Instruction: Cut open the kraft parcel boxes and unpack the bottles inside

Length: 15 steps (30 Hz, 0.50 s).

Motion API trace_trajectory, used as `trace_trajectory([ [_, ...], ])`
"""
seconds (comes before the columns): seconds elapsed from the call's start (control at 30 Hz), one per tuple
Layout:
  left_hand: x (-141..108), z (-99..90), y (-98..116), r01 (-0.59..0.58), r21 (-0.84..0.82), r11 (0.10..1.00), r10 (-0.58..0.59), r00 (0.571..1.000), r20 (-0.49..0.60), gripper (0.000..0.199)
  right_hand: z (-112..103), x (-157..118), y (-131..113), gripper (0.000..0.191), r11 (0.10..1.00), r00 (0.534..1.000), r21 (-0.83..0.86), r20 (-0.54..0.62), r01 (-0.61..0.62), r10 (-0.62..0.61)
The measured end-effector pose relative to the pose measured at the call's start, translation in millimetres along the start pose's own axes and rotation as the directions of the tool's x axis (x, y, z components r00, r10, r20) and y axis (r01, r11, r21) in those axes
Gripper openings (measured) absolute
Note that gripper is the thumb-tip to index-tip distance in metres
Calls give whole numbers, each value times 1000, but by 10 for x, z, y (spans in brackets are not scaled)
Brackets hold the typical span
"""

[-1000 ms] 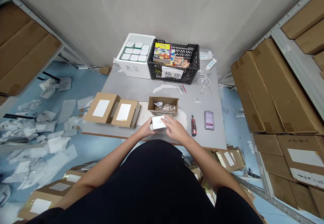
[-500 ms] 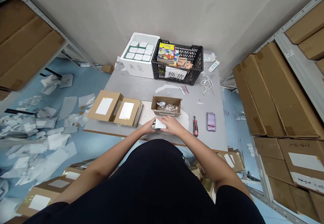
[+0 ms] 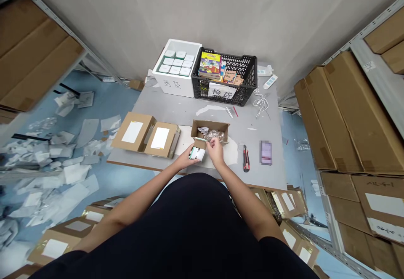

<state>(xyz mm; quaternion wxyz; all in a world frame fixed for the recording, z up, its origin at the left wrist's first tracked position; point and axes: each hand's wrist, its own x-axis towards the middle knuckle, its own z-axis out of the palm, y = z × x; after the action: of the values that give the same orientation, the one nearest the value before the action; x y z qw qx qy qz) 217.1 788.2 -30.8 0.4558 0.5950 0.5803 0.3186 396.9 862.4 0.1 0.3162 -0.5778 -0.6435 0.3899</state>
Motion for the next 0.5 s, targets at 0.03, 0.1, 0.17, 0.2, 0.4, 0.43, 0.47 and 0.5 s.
trace_trajectory([
  [0.03,7,5,20,15,19,1000,-14,1000,-25,91,28,-22,-10,17,1000,999,23,33,2,-3],
  [0.1,24,14,46,50,67,996,-46,997,-61,84,75,-82,-28,15,998,991,45,129,33,-39],
  [0.17,31,17,63,73,117,991,-63,995,-82,80,98,-144,-45,15,994,968,-3,227,111,-108],
  [0.2,29,15,70,80,143,986,-67,993,-94,78,98,-169,-56,16,984,950,-59,277,169,-146],
  [0.4,-34,-22,108,140,259,956,-87,975,-204,54,-22,-160,-207,27,719,741,-373,605,586,-290],
  [0.43,-38,-31,111,152,252,956,-96,971,-221,46,-42,-141,-241,30,682,718,-387,630,621,-296],
  [0.47,-39,-39,113,165,240,957,-108,966,-235,38,-57,-121,-275,32,653,700,-397,650,645,-296],
  [0.5,-37,-47,113,180,226,957,-123,962,-245,31,-68,-101,-306,33,630,684,-405,669,663,-290],
])
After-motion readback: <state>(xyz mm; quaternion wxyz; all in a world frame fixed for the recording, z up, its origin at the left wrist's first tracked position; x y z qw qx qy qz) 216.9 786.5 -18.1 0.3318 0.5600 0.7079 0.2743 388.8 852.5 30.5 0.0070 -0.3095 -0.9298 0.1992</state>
